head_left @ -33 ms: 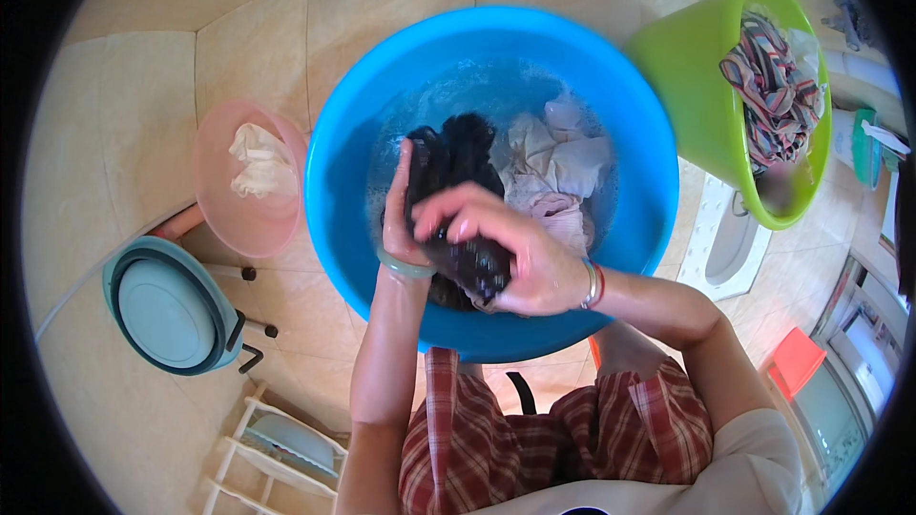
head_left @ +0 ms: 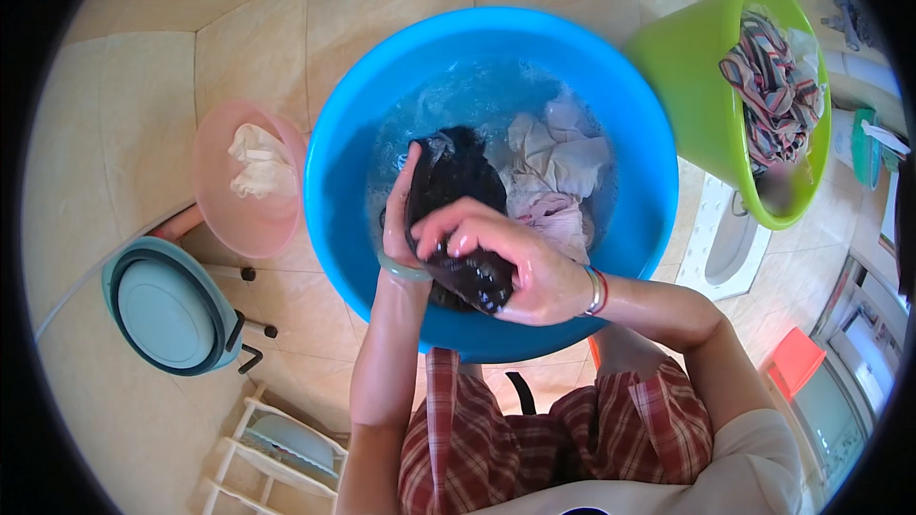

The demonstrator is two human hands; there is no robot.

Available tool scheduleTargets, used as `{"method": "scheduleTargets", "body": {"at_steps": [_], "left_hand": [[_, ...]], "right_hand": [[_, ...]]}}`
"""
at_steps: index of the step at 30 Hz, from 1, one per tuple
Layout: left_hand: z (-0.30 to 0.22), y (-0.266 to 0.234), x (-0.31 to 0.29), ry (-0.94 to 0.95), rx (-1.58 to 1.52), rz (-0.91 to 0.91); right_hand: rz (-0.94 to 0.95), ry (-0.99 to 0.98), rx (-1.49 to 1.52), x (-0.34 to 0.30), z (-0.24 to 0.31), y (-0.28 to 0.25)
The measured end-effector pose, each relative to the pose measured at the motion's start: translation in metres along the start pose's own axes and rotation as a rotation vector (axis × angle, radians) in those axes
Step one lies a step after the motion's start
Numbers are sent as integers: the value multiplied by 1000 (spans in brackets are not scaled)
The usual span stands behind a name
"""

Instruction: The person hand-washes multiple garments in a blue basin filled with soapy water, scrubbing and rinsing each item individually. After washing, the person wrings out each garment and transfers it to a green bucket beside the basin.

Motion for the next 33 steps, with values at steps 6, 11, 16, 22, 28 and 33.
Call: {"method": "scheduleTargets", "body": {"at_steps": [6,11,16,22,28,33], "left_hand": [[30,-20,-18,-95,-91,-203],[39,4,-29,-141,-71,-193],[49,-5,-26,-161,-129,199],[38,25,-23,-34,93,-72],[38,46,-30,-39,16,-37],[19,40,-25,368,323,-365]], "right_hand": [[-217,191,816,-22,-17,-58],[-537,251,522,-34,-77,-78],[-382,357,771,-13,-60,-51],[-665,309,810,-12,-61,-66],[-826,257,709,-27,-61,-70],[-941,355,1030,-29,-68,-43]]}}
Point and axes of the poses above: each hand's wrist, its own x-axis towards the middle knuckle, its own y-axis out of the palm, z = x × y, the point moved 5 cm from there along x, towards the middle knuckle
